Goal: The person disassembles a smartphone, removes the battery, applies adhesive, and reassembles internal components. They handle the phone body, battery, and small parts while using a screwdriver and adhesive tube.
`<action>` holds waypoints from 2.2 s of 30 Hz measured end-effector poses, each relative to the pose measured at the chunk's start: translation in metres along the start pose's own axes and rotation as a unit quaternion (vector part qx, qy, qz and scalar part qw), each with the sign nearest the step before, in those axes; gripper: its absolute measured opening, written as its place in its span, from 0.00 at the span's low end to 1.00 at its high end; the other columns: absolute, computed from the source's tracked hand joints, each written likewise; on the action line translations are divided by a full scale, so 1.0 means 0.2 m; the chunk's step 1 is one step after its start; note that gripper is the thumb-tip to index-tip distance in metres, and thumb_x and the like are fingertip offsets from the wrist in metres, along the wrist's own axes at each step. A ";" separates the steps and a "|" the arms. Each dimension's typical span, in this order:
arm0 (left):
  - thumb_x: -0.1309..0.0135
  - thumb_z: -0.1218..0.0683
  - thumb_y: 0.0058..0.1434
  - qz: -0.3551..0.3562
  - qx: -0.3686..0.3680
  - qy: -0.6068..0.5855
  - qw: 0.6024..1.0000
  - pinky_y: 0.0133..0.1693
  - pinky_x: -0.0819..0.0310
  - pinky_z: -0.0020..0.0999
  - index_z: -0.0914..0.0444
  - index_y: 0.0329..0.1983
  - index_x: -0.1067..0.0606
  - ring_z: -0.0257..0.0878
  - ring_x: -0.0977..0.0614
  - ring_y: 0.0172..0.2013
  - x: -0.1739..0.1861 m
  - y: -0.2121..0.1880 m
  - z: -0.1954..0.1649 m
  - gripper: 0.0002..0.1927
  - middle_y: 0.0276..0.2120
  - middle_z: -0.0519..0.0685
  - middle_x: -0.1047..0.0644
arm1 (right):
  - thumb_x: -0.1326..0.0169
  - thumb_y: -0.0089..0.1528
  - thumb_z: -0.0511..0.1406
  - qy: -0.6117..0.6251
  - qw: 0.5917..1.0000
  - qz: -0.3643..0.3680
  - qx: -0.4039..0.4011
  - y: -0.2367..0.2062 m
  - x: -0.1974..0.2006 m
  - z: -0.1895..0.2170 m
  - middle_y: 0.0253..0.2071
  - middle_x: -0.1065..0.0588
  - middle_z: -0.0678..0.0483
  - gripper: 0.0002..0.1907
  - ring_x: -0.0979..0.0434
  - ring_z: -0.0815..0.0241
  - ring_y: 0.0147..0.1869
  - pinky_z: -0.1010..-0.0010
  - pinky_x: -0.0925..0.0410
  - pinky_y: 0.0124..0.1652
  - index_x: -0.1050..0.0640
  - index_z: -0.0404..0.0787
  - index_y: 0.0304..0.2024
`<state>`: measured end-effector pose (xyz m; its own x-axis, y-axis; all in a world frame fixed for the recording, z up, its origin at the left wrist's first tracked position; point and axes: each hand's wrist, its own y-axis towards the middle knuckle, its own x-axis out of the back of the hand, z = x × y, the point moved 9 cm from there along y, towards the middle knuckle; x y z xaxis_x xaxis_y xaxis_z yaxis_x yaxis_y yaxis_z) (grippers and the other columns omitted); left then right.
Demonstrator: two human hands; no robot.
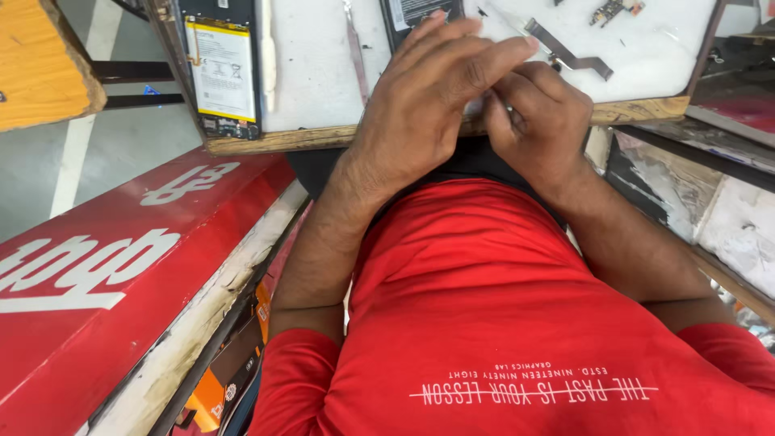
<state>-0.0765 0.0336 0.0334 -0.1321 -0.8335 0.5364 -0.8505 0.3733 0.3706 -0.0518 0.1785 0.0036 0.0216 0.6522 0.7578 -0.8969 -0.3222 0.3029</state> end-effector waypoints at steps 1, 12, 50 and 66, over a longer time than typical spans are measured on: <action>0.42 0.62 0.71 -0.009 -0.014 0.009 1.000 0.68 0.34 0.51 0.46 0.69 0.34 0.48 0.26 0.62 0.00 -0.01 -0.01 0.28 0.54 0.49 0.24 | 0.34 0.63 0.26 -0.006 1.000 0.002 -0.007 -0.01 -0.01 -0.01 0.44 0.22 0.51 0.10 0.19 0.52 0.41 0.64 0.26 0.39 0.19 0.38 0.46; 0.42 0.56 0.71 -0.030 0.018 0.001 0.999 0.59 0.26 0.43 0.43 0.68 0.35 0.50 0.21 0.53 0.01 0.06 0.02 0.26 0.47 0.50 0.25 | 0.36 0.65 0.28 0.006 1.000 -0.004 -0.016 0.05 0.02 0.01 0.44 0.21 0.50 0.10 0.20 0.56 0.36 0.67 0.27 0.34 0.17 0.38 0.49; 0.44 0.65 0.65 -0.018 -0.064 0.010 0.998 0.55 0.20 0.44 0.50 0.65 0.34 0.47 0.20 0.52 -0.02 0.07 -0.07 0.29 0.46 0.47 0.24 | 0.34 0.60 0.30 -0.040 0.997 0.029 -0.061 0.03 -0.03 -0.07 0.38 0.22 0.50 0.08 0.19 0.50 0.36 0.61 0.27 0.34 0.17 0.40 0.42; 0.41 0.61 0.76 -0.176 0.235 -0.226 0.929 0.43 0.14 0.27 0.58 0.75 0.47 0.34 0.14 0.42 -0.02 -0.21 0.34 0.33 0.42 0.52 0.19 | 0.32 0.63 0.29 0.117 0.990 0.023 -0.074 0.08 0.01 -0.03 0.49 0.19 0.48 0.15 0.28 0.66 0.25 0.73 0.33 0.27 0.18 0.40 0.52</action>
<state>-0.0750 -0.0063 -0.0349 0.0862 -0.9957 0.0333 -0.9958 -0.0851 0.0333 -0.0691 0.1791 0.0069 -0.1079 0.7857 0.6091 -0.9499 -0.2623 0.1701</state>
